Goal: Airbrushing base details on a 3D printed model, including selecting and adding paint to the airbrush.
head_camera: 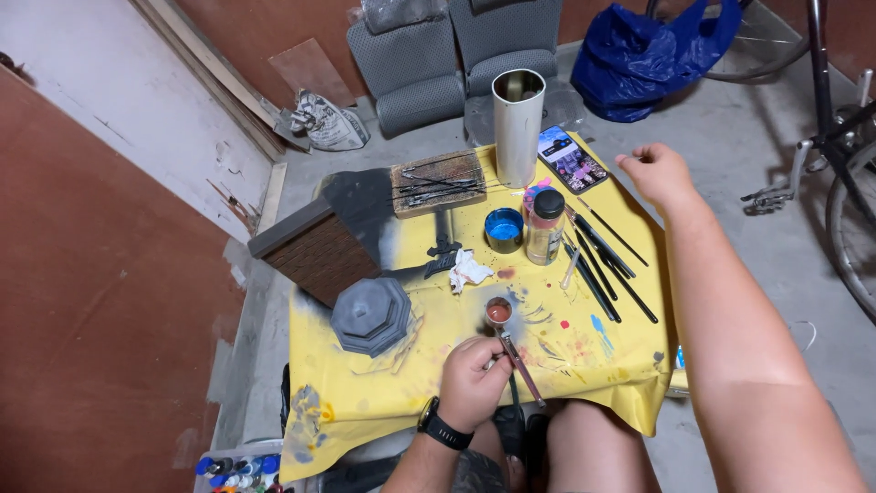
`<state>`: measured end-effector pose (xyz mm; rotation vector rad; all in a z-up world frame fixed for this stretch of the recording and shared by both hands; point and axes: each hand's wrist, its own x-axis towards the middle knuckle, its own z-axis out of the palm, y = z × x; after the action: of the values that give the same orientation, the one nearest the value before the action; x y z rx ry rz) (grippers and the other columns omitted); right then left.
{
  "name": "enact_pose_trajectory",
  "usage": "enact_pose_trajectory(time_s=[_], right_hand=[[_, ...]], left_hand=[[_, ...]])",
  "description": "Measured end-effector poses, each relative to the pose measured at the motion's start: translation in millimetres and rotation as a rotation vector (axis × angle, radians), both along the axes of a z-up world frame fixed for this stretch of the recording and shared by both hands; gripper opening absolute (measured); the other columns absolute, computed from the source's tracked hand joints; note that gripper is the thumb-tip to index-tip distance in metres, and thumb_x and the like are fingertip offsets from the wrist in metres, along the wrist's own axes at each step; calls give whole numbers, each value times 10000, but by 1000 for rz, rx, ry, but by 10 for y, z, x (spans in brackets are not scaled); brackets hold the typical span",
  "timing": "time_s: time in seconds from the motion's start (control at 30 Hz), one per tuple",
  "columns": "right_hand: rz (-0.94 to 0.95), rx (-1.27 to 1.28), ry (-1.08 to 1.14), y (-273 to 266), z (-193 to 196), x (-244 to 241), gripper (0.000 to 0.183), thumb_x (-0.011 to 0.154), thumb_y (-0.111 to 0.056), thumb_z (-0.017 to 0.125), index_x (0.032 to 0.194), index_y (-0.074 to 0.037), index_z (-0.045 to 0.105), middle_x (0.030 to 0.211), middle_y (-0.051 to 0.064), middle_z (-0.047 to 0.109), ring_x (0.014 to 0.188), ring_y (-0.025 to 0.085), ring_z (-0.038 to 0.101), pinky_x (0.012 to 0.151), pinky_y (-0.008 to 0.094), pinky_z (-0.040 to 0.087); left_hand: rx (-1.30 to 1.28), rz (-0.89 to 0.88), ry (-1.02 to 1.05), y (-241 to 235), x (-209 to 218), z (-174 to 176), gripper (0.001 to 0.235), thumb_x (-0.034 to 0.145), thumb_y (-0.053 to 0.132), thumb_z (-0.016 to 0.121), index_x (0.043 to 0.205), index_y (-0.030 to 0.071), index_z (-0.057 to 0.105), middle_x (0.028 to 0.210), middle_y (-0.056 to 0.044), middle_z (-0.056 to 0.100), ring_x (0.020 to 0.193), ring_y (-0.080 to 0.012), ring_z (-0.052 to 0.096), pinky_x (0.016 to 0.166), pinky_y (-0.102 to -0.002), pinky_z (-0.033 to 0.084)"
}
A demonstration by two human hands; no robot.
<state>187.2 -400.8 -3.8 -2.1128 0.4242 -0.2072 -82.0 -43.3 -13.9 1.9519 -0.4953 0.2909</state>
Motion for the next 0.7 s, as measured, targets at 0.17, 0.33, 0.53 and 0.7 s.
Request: enact_pose_trajectory(time_s=[0.17,0.33,0.53,0.7], right_hand=[[22,-176,-368,-127,27,-185,327,1004,-366,748,1206,-108,738,1089,70,730,988,224,663,884,379,494],[172,92,-650,492,420,-1461,159,1181,-63,589,1284,-41,709,1020,79,673,929,131,656,869,268,542],[558,-96,-498,1228,-79,-2649,424,982,-60,599,1404,-20,600,1171,120,701,1088,230,666,1092,381,492],[669,-200,-680,1788,-570,-2831,698,893,-222,725,1505,-11,464,1405,215,609,1229,351,645,1061,446,510]], left_hand=[[44,50,-14,9,8,10,84,837,116,676,863,103,755,839,-38,751,784,-231,698,703,-354,551],[23,72,-40,56,-41,-6,101,854,135,689,910,103,767,867,-77,752,814,-264,699,739,-367,544],[21,109,-14,102,-76,-4,105,868,192,699,946,174,767,904,-40,759,865,-244,714,782,-361,558],[98,62,118,152,-121,119,163,885,283,587,844,142,659,811,-87,695,819,-294,661,719,-412,481]])
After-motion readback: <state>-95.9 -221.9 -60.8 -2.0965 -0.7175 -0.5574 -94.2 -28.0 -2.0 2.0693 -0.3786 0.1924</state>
